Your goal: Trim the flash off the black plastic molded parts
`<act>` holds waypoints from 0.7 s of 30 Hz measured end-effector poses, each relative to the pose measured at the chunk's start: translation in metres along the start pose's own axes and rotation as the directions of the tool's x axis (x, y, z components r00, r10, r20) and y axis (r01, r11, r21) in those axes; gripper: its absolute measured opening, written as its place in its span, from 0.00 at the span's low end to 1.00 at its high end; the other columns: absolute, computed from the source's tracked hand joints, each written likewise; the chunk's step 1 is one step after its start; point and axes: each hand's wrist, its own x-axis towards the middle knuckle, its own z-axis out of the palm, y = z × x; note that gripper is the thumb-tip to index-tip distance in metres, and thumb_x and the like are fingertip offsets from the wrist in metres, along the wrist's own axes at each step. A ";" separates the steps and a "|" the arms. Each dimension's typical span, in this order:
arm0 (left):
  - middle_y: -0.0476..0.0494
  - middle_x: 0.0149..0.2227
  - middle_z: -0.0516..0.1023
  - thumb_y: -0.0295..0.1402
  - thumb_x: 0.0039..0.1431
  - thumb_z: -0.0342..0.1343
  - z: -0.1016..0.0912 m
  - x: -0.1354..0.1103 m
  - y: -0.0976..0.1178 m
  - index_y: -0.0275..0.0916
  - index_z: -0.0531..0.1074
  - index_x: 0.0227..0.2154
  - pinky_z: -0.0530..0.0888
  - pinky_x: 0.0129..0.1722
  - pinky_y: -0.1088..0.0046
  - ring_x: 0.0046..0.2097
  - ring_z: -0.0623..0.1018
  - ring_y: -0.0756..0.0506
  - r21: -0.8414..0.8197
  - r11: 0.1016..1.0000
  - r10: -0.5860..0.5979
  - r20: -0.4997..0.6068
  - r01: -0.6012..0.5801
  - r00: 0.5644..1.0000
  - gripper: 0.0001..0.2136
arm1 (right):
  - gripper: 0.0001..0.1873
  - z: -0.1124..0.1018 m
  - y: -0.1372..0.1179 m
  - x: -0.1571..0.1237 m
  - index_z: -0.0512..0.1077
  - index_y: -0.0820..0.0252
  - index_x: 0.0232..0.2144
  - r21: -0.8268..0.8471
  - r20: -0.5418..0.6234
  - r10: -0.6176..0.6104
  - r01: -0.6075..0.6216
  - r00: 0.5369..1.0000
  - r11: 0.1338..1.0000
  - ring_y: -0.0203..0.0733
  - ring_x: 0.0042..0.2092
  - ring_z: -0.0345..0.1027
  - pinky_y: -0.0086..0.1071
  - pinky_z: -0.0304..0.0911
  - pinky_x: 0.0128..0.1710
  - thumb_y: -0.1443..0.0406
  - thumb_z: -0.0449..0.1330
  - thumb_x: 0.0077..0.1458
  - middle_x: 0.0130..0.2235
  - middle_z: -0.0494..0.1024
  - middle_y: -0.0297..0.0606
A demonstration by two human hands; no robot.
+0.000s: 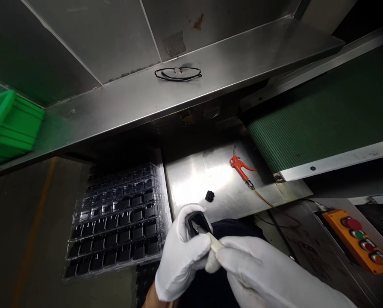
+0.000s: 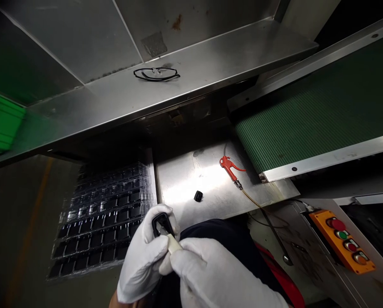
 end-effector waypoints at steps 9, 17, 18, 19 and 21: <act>0.50 0.37 0.69 0.43 0.52 0.72 -0.001 0.007 0.009 0.45 0.67 0.51 0.57 0.17 0.85 0.23 0.62 0.59 -0.049 0.998 -0.022 0.128 0.029 0.992 0.27 | 0.31 -0.040 -0.039 -0.010 0.77 0.61 0.44 0.166 0.385 0.112 -0.187 0.916 0.968 0.38 0.19 0.57 0.26 0.64 0.23 0.40 0.52 0.74 0.22 0.63 0.34; 0.45 0.43 0.65 0.38 0.68 0.56 -0.012 0.014 -0.009 0.47 0.68 0.59 0.57 0.15 0.89 0.26 0.62 0.59 -0.426 0.904 0.132 0.248 -0.014 0.960 0.18 | 0.29 -0.041 0.074 0.069 0.74 0.58 0.56 -0.255 0.028 0.196 -0.182 0.980 0.950 0.55 0.49 0.71 0.37 0.70 0.53 0.42 0.61 0.68 0.40 0.74 0.44; 0.44 0.43 0.65 0.38 0.70 0.53 -0.012 0.014 -0.010 0.46 0.68 0.60 0.58 0.15 0.89 0.26 0.62 0.58 -0.442 0.897 0.140 0.252 -0.014 0.958 0.17 | 0.29 -0.038 0.088 0.085 0.74 0.59 0.57 -0.299 0.007 0.210 -0.198 0.978 0.933 0.56 0.49 0.70 0.38 0.69 0.53 0.44 0.61 0.69 0.41 0.74 0.45; 0.43 0.43 0.66 0.39 0.72 0.50 -0.012 0.013 -0.010 0.44 0.68 0.60 0.57 0.15 0.88 0.26 0.63 0.58 -0.458 0.889 0.138 0.245 -0.011 0.960 0.17 | 0.28 -0.037 0.101 0.098 0.73 0.59 0.58 -0.360 -0.026 0.228 -0.222 0.973 0.906 0.56 0.50 0.70 0.38 0.68 0.54 0.45 0.61 0.69 0.42 0.74 0.46; 0.42 0.43 0.69 0.41 0.72 0.50 -0.012 0.012 -0.007 0.43 0.67 0.60 0.56 0.14 0.86 0.25 0.63 0.57 -0.469 0.883 0.096 0.193 0.006 0.977 0.18 | 0.26 -0.040 0.123 0.117 0.73 0.59 0.59 -0.494 -0.118 0.266 -0.289 0.957 0.820 0.56 0.51 0.69 0.39 0.67 0.56 0.48 0.60 0.70 0.44 0.74 0.47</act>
